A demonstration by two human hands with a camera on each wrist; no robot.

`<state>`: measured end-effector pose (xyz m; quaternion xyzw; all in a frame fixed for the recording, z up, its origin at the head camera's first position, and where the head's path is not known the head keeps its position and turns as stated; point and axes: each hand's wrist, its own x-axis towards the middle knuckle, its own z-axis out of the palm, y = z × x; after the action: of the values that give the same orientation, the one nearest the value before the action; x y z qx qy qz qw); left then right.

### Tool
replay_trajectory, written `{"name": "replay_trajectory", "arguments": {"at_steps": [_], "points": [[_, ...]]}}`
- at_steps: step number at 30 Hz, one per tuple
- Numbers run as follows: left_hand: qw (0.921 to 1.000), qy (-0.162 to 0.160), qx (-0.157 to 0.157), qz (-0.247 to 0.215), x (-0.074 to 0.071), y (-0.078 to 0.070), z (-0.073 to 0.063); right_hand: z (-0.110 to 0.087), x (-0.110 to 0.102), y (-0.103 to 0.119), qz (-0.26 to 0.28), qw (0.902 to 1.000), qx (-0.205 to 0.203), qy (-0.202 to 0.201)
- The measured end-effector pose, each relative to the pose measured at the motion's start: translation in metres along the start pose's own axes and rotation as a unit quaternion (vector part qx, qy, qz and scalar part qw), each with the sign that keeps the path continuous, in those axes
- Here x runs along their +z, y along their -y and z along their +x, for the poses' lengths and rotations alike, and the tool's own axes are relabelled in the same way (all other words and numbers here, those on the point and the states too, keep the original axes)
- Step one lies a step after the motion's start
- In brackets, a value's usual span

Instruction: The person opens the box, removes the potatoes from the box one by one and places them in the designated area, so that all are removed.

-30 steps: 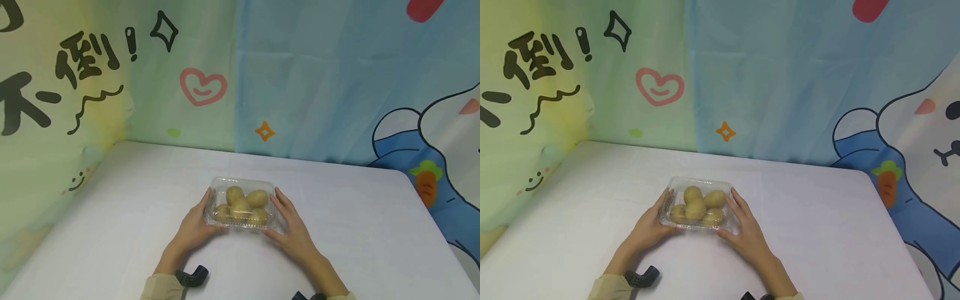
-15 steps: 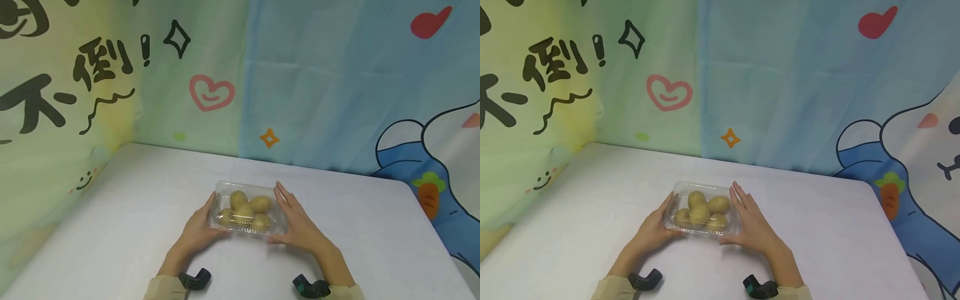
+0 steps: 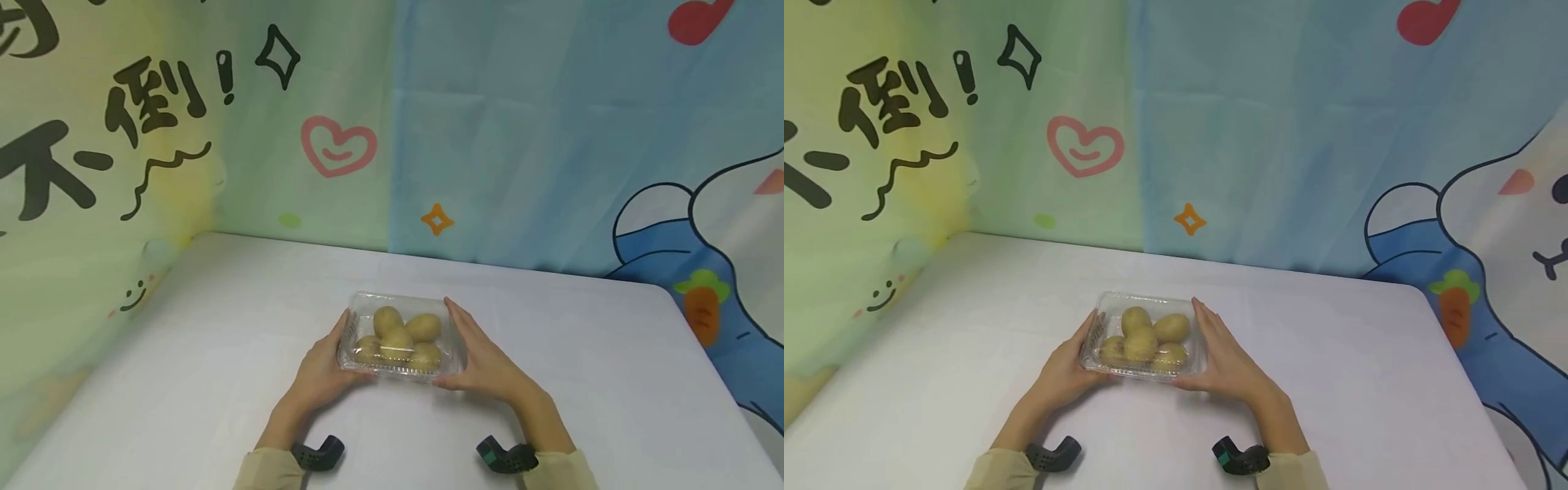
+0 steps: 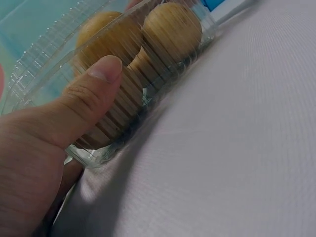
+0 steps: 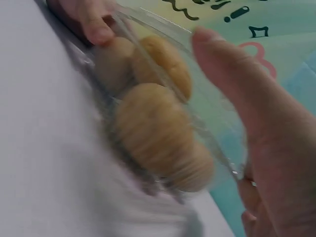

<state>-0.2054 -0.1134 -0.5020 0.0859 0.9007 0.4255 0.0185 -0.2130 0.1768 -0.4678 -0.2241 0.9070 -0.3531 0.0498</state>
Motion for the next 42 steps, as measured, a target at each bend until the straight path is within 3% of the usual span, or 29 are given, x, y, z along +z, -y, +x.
{"name": "replay_trajectory", "arguments": {"at_steps": [15, 31, 42], "points": [[0.9997, -0.009, 0.019, 0.012, 0.001, 0.002, 0.001, 0.000, 0.010, -0.002, -0.046, 0.9946, -0.049, -0.080], [0.9995, -0.009, 0.013, 0.026, 0.001, 0.001, -0.001, -0.004, 0.013, 0.010, -0.062, 0.9907, -0.020, -0.120], [0.9981, -0.011, 0.038, 0.047, 0.000, 0.003, -0.002, -0.005, 0.016, 0.025, -0.058, 0.9889, 0.008, -0.137]]}}
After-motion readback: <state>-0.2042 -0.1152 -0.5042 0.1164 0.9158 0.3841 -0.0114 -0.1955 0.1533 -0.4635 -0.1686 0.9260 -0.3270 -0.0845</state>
